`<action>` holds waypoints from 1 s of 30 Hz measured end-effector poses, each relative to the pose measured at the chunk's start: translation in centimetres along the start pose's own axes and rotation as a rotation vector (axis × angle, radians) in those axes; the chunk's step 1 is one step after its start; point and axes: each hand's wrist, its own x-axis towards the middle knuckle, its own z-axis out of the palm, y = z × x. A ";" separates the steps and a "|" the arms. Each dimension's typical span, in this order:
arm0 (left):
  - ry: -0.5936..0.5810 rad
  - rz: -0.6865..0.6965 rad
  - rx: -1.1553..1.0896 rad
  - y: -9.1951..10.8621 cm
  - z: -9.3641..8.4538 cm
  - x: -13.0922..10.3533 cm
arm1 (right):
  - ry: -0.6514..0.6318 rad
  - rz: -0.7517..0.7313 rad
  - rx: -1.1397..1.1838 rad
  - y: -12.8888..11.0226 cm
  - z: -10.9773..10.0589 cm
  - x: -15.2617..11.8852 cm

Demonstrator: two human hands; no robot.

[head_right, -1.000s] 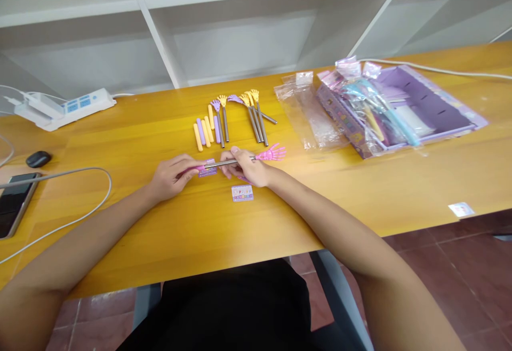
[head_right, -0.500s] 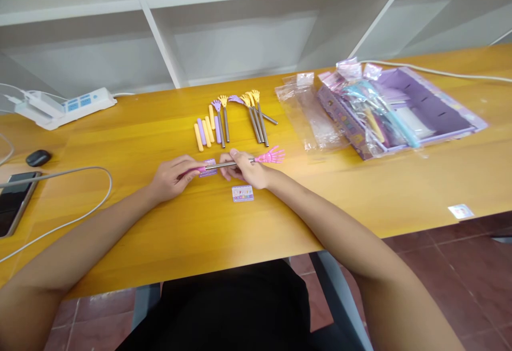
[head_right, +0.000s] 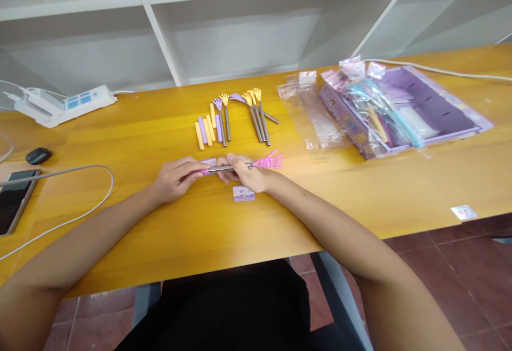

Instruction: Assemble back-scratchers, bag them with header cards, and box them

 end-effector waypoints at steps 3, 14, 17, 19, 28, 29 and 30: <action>-0.007 -0.001 -0.016 0.1 0.2 -0.1 | -0.005 -0.007 -0.010 0.0 0.2 0.1; 0.007 -0.002 -0.045 0.4 0.5 -0.3 | -0.019 0.025 -0.003 -0.3 0.8 0.3; 0.017 0.017 -0.040 0.4 0.6 -0.2 | -0.023 0.041 -0.007 -0.2 1.0 0.3; 0.024 0.026 -0.036 0.5 0.6 -0.2 | -0.021 0.044 0.002 -0.2 1.1 0.3; -0.004 -0.027 -0.033 0.7 0.7 -0.2 | -0.044 0.038 -0.002 -0.6 0.8 0.5; -0.003 -0.041 -0.035 0.8 0.7 -0.1 | -0.035 0.039 -0.009 -0.7 0.7 0.5; 0.004 -0.055 -0.035 0.9 0.7 -0.1 | -0.010 0.039 -0.003 -0.8 0.5 0.5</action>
